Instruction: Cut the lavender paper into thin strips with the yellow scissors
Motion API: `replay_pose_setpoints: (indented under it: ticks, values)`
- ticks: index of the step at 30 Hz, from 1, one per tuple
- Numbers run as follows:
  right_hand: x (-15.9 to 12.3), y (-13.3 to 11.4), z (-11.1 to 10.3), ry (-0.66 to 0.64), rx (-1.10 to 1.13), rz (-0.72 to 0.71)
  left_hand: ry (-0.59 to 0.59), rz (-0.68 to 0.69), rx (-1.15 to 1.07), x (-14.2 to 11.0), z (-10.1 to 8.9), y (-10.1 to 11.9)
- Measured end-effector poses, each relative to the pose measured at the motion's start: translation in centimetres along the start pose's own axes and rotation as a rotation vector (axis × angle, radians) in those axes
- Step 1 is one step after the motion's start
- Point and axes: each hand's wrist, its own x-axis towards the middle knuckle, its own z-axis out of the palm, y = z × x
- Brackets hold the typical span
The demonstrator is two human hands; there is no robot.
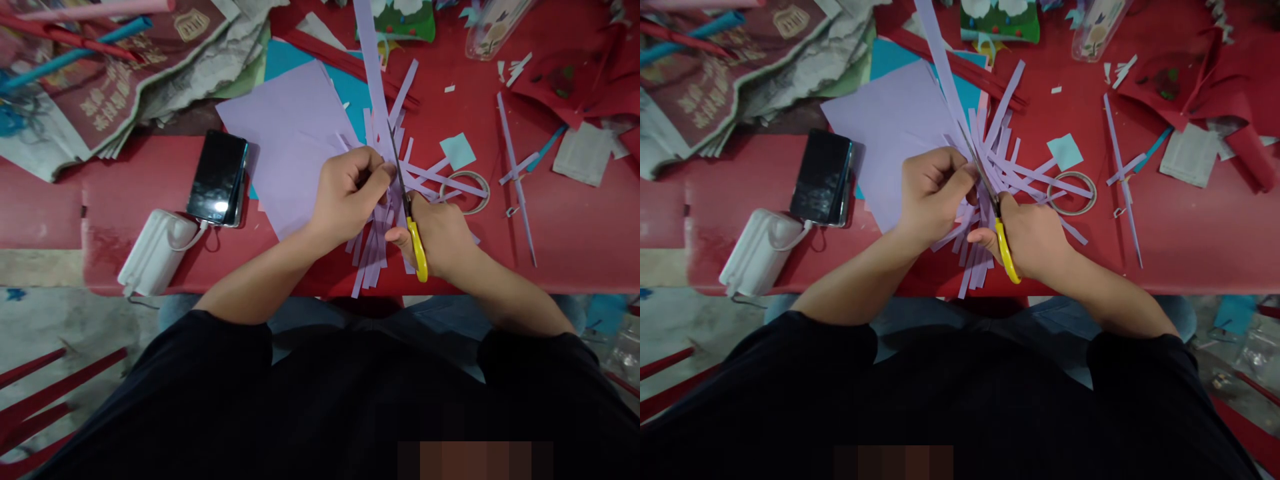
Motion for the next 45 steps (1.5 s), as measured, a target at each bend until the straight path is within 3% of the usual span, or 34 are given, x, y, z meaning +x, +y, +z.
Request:
replay_pose_setpoints:
  ticks: [9,23,27,36,45]
  values:
    - [-0.1,0.2,0.0,0.045,0.176,-0.02,0.016,0.06,-0.004,-0.1,0.0,0.0]
    - [-0.1,0.7,0.7,0.06,0.417,-0.071,0.066,-0.007,-0.05,0.0,0.0,0.5]
    - [-0.2,0.6,0.8,0.002,0.407,-0.085,0.09,-0.004,-0.027,0.1,-0.3,0.9]
    - [0.0,1.0,1.1,0.021,0.211,-0.098,0.08,0.02,0.037,-0.7,-0.4,1.2]
    - [-0.2,0.7,0.6,0.079,0.292,-0.053,0.041,0.053,0.059,-0.8,0.0,0.8]
